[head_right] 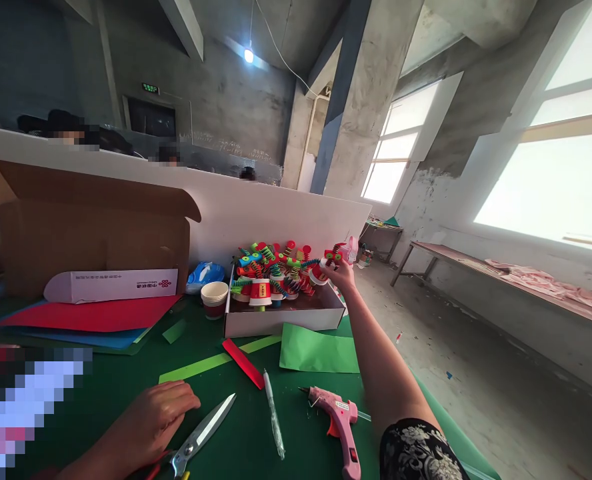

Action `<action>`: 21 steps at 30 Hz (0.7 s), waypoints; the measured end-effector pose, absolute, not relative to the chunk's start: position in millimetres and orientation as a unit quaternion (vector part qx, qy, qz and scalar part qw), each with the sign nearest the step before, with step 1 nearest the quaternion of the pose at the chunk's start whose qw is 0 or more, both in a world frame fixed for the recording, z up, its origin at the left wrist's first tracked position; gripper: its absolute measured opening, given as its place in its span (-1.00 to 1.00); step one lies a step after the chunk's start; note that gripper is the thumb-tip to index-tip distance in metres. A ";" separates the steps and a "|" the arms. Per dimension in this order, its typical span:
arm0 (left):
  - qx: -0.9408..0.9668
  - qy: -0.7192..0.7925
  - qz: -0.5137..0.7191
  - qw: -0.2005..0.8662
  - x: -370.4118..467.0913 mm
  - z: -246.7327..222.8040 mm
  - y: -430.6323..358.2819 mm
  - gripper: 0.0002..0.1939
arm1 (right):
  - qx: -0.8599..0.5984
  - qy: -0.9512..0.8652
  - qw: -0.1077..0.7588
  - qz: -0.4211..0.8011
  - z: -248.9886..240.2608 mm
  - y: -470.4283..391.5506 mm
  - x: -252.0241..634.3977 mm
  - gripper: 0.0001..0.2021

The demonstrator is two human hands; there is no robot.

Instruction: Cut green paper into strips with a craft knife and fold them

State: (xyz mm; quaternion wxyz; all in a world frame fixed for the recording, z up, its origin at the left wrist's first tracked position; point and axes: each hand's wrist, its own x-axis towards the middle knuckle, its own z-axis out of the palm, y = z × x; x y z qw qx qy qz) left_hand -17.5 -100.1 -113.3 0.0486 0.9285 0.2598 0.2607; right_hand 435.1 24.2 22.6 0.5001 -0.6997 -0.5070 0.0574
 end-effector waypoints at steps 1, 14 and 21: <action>0.930 0.260 0.254 0.052 -17.8 -112.8 -99.8 -0.69 | -0.699 -0.511 0.497 0.054 22.6 26.2 435.3 -0.60; 0.935 0.271 0.220 0.069 -15.8 -106.4 -102.2 -0.70 | -0.726 -0.546 0.413 0.059 10.6 50.1 447.7 -0.81; 0.932 0.271 0.231 0.070 -16.6 -109.4 -101.3 -0.68 | -0.730 -0.575 0.364 0.065 -2.8 58.0 452.6 -0.76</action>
